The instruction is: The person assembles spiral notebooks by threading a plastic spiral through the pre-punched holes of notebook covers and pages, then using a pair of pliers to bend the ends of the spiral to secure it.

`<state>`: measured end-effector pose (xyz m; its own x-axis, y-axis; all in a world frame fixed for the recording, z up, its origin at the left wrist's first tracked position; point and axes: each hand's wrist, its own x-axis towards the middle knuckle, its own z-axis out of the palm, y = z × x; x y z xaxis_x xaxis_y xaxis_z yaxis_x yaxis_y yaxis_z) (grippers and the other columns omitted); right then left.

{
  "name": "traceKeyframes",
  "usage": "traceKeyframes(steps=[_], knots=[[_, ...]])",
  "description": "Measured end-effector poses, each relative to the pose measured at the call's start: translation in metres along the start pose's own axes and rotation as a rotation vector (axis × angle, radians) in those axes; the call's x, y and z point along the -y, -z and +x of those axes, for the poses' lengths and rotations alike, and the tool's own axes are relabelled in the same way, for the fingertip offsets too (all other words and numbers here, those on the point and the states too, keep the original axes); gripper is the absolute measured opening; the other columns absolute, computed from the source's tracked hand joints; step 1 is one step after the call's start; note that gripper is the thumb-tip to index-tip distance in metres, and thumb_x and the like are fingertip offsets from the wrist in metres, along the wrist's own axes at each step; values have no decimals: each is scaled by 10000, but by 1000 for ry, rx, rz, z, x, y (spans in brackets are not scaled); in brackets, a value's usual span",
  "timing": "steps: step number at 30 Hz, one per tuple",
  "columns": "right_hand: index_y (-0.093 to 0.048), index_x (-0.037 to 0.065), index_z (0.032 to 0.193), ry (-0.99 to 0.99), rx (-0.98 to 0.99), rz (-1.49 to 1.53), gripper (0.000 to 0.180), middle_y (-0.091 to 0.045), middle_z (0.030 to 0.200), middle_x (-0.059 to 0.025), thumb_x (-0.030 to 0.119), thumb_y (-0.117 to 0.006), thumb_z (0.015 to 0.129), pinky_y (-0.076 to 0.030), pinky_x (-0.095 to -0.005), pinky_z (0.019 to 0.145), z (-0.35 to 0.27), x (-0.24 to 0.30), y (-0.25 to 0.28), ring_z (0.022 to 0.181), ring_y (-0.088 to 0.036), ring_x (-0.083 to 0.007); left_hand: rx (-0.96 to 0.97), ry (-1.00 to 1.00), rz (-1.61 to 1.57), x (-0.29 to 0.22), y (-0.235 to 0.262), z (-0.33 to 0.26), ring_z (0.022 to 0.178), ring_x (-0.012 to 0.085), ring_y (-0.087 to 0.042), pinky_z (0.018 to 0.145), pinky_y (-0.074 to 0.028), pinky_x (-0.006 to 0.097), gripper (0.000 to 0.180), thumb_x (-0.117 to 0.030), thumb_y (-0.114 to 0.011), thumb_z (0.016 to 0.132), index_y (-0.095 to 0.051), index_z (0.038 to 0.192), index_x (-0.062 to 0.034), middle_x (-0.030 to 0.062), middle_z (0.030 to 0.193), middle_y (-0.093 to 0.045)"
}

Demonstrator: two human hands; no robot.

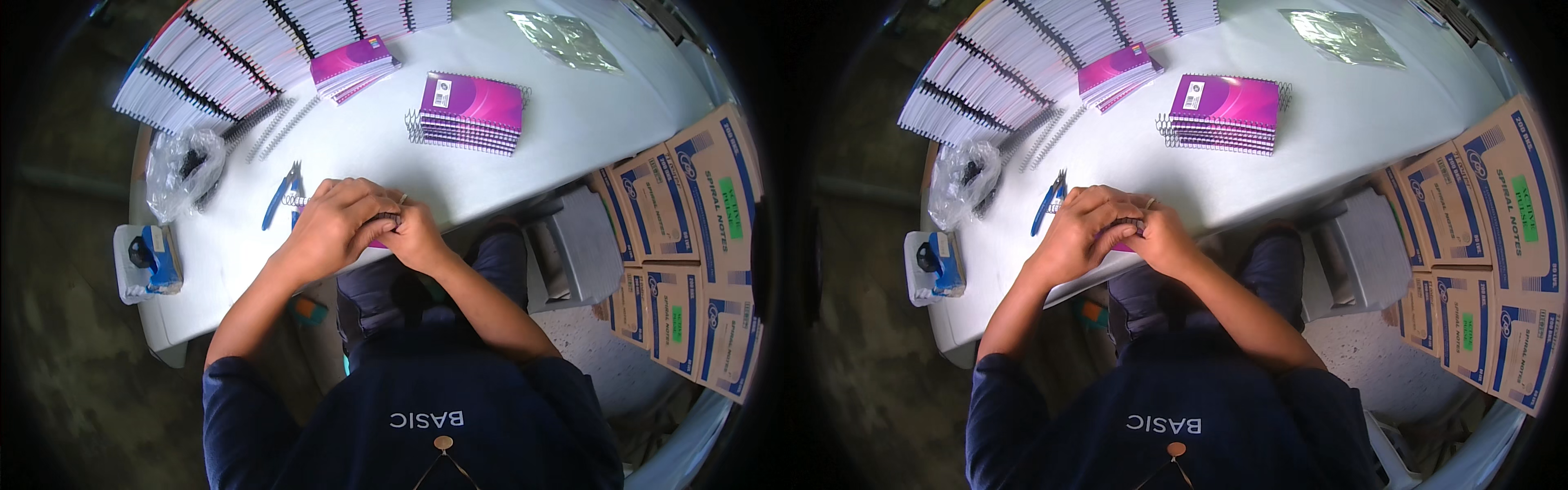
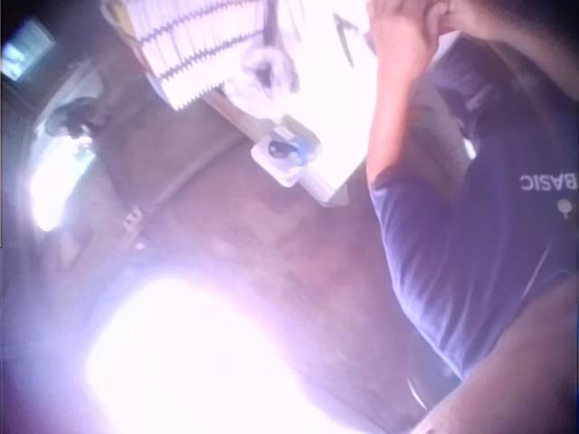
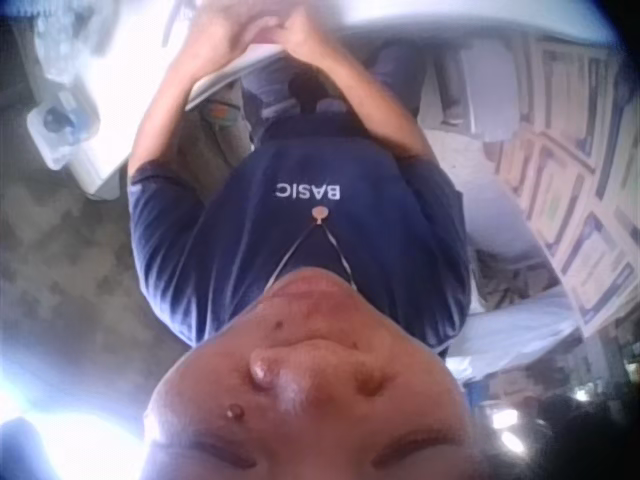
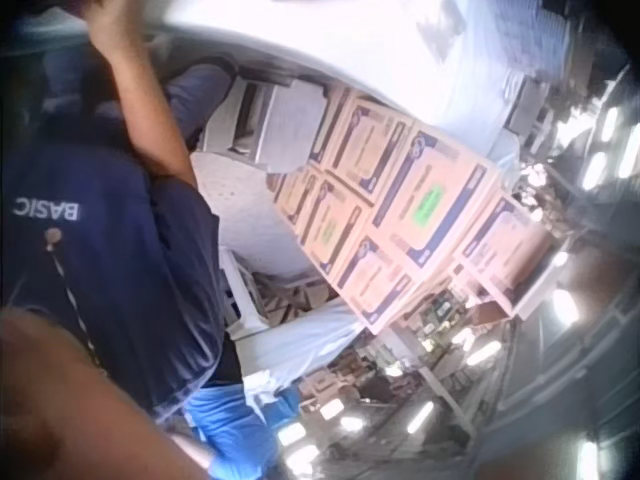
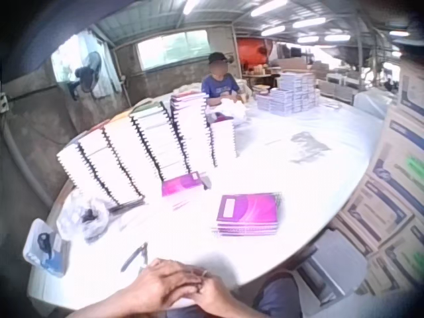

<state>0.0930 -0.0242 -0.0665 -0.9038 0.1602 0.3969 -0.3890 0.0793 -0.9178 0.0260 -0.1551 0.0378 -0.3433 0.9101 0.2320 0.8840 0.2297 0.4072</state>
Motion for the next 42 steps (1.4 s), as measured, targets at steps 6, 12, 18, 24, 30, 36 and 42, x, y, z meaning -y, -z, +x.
traceKeyframes(steps=[6, 12, 18, 24, 30, 36, 42], knots=[[-628, -1, 954, 4, 50, -121, 237, -644, 973, -184, 15, -675, 722, -496, -386, 761, -2, 1, 4, 898, -617, -358, -56, 24, 67, -8, -7, 2, 972, 234, -593, 821, -399, 343, 216, -136, -688, 775, -642, 983, -102, 41, 988, -651], [-629, 6, 955, 42, 10, -45, 205, -646, 908, -193, 34, -654, 754, -493, -388, 731, -5, -3, 3, 841, -618, -372, -99, 50, 81, -19, 2, 8, 884, 229, -615, 808, -395, 338, 223, -127, -774, 670, -645, 851, -108, 30, 863, -660], [-628, -17, 988, -3, -186, 205, 157, -667, 911, -117, 62, -605, 854, -483, -317, 724, 3, 27, 25, 839, -638, -200, -654, 148, 229, -30, 1, 26, 1199, 327, -443, 1018, -307, 398, 743, -205, -862, 592, -491, 1210, -26, 201, 1274, -468], [-429, -35, 1286, 357, -736, 63, 444, -555, 1172, -127, 276, -475, 973, -350, -316, 984, 63, 48, 66, 1111, -499, -172, -947, 352, -1177, -37, -53, 107, 1028, 201, -553, 951, -391, 303, 368, -124, -616, 892, -505, 1205, 34, 84, 1065, -602], [-415, -81, 1303, 233, -940, -351, 493, -549, 1203, -212, 284, -464, 975, -361, -339, 1004, 66, -12, 123, 1151, -515, -280, -669, -33, 167, 22, -88, 152, 1107, 264, -537, 993, -325, 451, 316, -187, -664, 822, -631, 1124, -99, 97, 1131, -624], [-640, 10, 1048, 132, -985, -374, 227, -626, 988, -130, 149, -647, 869, -473, -339, 779, 76, -16, 131, 878, -599, -247, -946, 210, -256, 49, -96, 154, 967, 262, -588, 861, -436, 368, 238, -239, -655, 857, -651, 997, -47, 131, 1056, -626], [-673, 16, 874, 157, -1067, -474, 150, -579, 804, -65, 117, -737, 783, -467, -304, 656, 76, -15, 127, 742, -562, -162, -983, 490, -467, 54, -104, 152, 687, 136, -563, 603, -448, 262, 223, -225, -635, 893, -612, 851, -6, 84, 807, -617]])
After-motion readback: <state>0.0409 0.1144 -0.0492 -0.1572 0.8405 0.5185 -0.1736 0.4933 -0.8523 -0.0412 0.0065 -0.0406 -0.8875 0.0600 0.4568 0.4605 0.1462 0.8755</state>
